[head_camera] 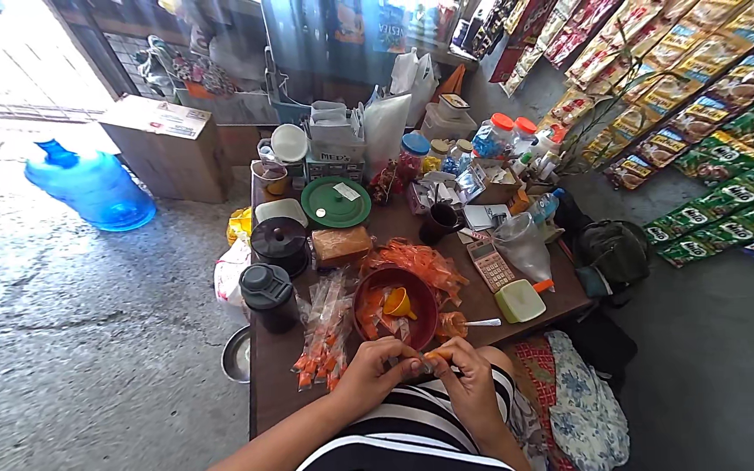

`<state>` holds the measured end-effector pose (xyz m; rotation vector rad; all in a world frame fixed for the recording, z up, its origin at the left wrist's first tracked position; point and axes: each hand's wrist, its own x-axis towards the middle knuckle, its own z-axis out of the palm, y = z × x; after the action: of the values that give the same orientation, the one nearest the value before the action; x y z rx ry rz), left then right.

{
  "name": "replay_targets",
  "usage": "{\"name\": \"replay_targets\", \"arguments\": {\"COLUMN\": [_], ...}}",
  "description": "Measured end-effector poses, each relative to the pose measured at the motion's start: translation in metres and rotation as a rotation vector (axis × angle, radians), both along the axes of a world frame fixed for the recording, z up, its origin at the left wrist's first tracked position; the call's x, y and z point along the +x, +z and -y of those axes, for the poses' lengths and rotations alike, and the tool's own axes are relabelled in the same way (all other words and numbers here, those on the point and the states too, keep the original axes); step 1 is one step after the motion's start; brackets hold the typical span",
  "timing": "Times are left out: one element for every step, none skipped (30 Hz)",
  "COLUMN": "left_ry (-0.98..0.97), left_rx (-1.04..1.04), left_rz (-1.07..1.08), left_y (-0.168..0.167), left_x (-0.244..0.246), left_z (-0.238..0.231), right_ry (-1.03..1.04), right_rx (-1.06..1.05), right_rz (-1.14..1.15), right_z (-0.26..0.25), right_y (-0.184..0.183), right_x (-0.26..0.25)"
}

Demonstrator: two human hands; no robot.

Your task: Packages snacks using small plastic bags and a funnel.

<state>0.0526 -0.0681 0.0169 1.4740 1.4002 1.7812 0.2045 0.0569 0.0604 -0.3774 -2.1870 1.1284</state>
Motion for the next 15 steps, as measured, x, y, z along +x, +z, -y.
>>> {"name": "replay_targets", "arguments": {"left_ry": [0.011, 0.023, 0.032, 0.037, 0.035, 0.028, 0.024, 0.018, 0.008, -0.005, -0.017, -0.023, -0.023, -0.02, -0.011], "left_rx": [-0.001, -0.002, -0.005, -0.008, -0.013, -0.016, -0.015, -0.012, -0.007, -0.001, 0.004, 0.008, 0.009, 0.007, 0.004], "left_rz": [0.002, 0.003, 0.0, -0.001, 0.001, 0.003, 0.005, 0.002, -0.001, -0.006, -0.01, -0.013, -0.01, -0.002, 0.009], "left_y": [0.0005, 0.0009, 0.0013, 0.0017, 0.0022, 0.0026, 0.0028, 0.0027, 0.0025, 0.0021, 0.0013, 0.0006, 0.0002, -0.0003, -0.0005], "left_x": [-0.0003, -0.0005, -0.0008, -0.0011, -0.0016, -0.0021, -0.002, -0.0017, -0.0013, -0.0008, -0.0003, 0.0001, 0.0003, 0.0006, 0.0009], "left_z": [0.0005, 0.0008, 0.0012, 0.0015, 0.0018, 0.002, 0.0019, 0.0016, 0.0009, 0.0, -0.0009, -0.0016, -0.0018, -0.0017, -0.0017], "right_ry": [0.041, 0.072, 0.09, 0.095, 0.082, 0.058, 0.027, -0.005, -0.032, -0.05, -0.058, -0.055, -0.042, -0.027, -0.009], "right_rx": [-0.021, -0.037, -0.043, -0.04, -0.032, -0.023, -0.014, -0.008, -0.002, 0.007, 0.016, 0.023, 0.025, 0.023, 0.019], "right_rz": [0.006, 0.013, 0.013, 0.006, -0.007, -0.024, -0.036, -0.044, -0.052, -0.056, -0.06, -0.062, -0.058, -0.053, -0.048], "right_z": [0.0003, 0.0006, 0.0009, 0.0009, 0.001, 0.0012, 0.0013, 0.0014, 0.0015, 0.0014, 0.0011, 0.0006, -0.0001, -0.0007, -0.0016], "right_y": [0.0008, 0.0011, 0.0011, 0.0008, 0.0006, 0.0004, 0.0003, -0.0001, -0.0007, -0.0014, -0.0018, -0.0017, -0.0015, -0.0013, -0.0011], "right_x": [0.0003, 0.0006, 0.0007, 0.0011, 0.0013, 0.0014, 0.0015, 0.0017, 0.0016, 0.0014, 0.001, 0.0008, 0.0012, 0.0019, 0.0027]}}
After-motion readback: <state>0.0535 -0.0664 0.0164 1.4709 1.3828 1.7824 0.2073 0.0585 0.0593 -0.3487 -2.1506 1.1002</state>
